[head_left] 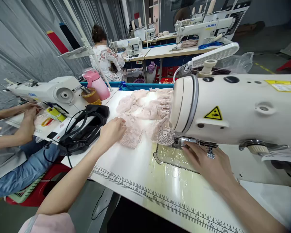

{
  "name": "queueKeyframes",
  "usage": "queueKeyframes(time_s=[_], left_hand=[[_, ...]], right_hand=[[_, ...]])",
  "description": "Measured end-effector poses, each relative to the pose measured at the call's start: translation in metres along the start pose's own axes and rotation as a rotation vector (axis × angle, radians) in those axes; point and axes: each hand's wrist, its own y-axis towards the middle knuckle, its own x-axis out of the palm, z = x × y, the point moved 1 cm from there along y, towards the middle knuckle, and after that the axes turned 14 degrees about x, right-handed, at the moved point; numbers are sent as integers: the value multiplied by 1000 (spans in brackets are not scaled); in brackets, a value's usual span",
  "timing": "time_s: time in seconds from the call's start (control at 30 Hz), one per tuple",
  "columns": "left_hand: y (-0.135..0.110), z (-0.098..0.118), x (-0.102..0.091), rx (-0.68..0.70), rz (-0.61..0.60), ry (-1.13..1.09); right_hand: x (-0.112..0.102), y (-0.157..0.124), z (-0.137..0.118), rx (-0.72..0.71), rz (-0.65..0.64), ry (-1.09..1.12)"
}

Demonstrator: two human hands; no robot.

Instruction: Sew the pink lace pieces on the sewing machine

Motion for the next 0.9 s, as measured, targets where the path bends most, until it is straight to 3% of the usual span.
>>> queueKeyframes(time_s=[0.13, 0.37, 0.53, 0.6, 0.63, 0.73, 0.8, 0.9], left_hand=[[0, -21, 1, -80, 23, -85], [-5, -10, 6, -43, 120, -178], [-5, -10, -15, -58, 271, -312], [-13, 9, -22, 39, 254, -399], [-19, 25, -22, 160, 211, -491], [-46, 82, -11, 543, -185, -668], [-64, 115, -1, 757, -416, -643], [-77, 142, 11, 926, -391, -588]], right_hand=[[-5, 6, -4, -101, 122, -99], [-7, 6, -4, -106, 120, -88], [-9, 7, -6, -110, 156, -114], [-8, 7, -6, -104, 166, -125], [-8, 7, -6, -100, 163, -125], [-8, 6, -6, -68, 123, -97], [-9, 5, -6, -34, 74, -59], [-10, 3, -7, -3, 12, 33]])
